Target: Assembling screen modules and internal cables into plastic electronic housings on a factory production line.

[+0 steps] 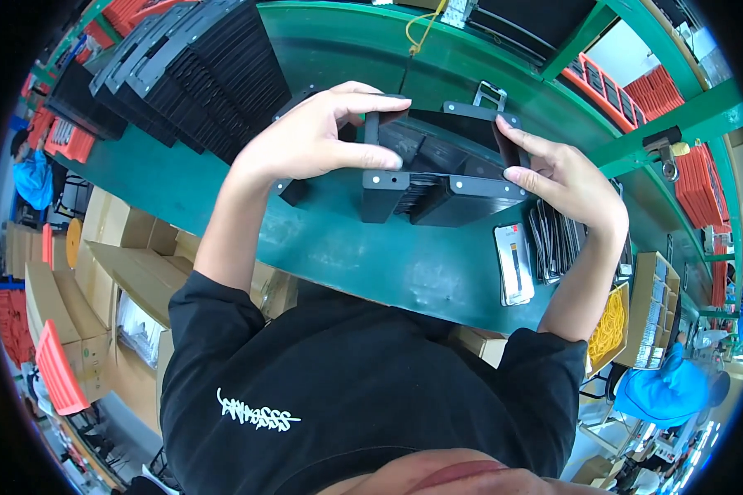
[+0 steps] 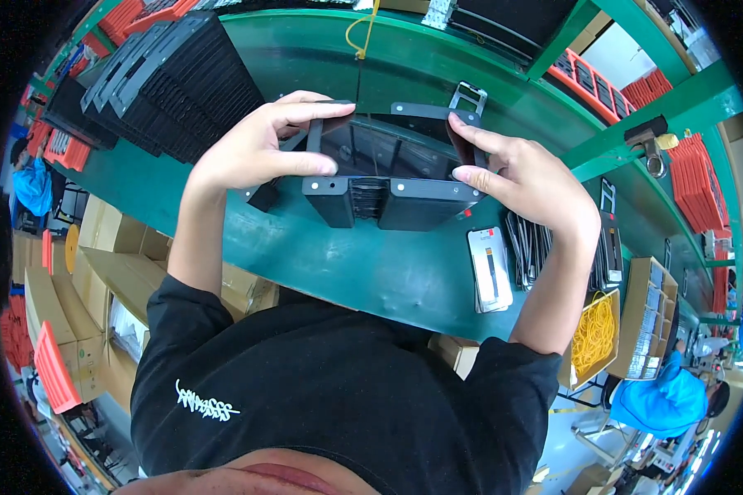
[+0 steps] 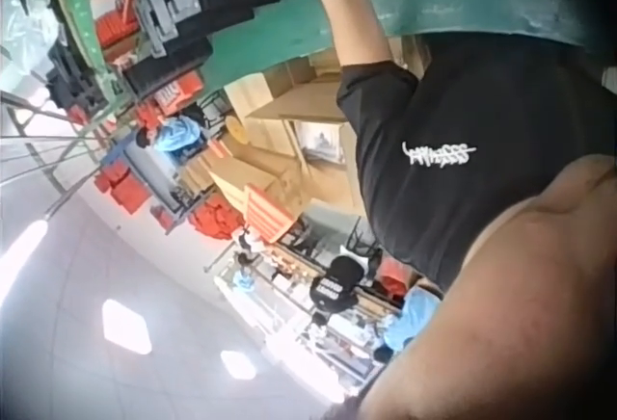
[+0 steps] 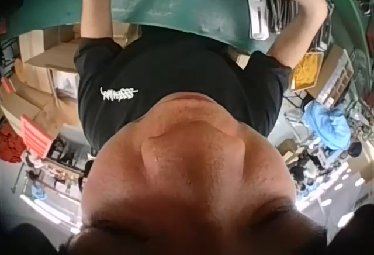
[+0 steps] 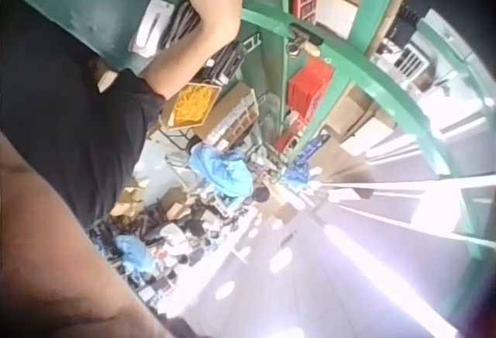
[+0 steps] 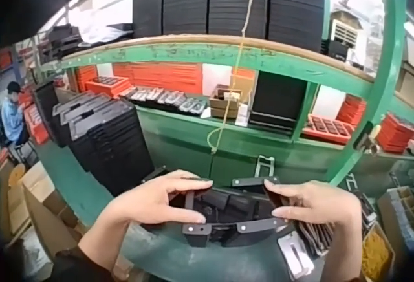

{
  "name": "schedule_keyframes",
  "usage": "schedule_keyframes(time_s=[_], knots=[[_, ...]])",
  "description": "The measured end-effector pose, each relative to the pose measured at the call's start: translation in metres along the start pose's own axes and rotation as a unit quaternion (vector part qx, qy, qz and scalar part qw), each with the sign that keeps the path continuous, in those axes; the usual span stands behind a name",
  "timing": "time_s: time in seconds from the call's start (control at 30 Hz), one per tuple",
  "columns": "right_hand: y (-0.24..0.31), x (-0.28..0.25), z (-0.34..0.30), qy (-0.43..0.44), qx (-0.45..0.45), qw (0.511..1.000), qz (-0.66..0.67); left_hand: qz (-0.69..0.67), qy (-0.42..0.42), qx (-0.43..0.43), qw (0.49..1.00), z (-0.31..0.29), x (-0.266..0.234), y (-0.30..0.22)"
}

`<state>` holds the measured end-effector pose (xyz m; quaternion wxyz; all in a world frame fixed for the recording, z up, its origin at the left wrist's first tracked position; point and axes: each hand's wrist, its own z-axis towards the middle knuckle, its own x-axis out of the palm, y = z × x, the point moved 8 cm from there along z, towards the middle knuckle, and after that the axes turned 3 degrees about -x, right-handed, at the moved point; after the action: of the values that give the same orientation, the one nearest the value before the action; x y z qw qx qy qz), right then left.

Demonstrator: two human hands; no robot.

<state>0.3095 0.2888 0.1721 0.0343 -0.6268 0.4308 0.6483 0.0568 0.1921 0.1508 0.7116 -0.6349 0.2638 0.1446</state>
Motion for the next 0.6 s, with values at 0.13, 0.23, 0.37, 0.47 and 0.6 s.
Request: schedule_keyframes(time_s=[0.13,0.23,0.37,0.47,0.6], knots=[[-0.001,0.002,0.001,0.018,0.034,0.999,0.032,0.010,0.009,-0.058,0.998,-0.001,0.004,0.005],[-0.003,-0.015,0.019,0.016,0.020,1.000,0.010,0.086,-0.072,0.048,0.993,-0.007,0.000,-0.005],[0.011,-0.036,0.069,-0.156,-0.090,0.982,-0.056,0.050,-0.035,0.140,0.988,-0.001,0.013,-0.006],[0.044,-0.027,0.080,-0.239,-0.142,0.960,0.015,0.057,-0.032,0.130,0.989,-0.006,0.016,-0.017],[0.076,-0.013,0.050,-0.195,-0.197,0.938,0.207,0.069,-0.064,0.143,0.985,-0.013,0.018,-0.012]])
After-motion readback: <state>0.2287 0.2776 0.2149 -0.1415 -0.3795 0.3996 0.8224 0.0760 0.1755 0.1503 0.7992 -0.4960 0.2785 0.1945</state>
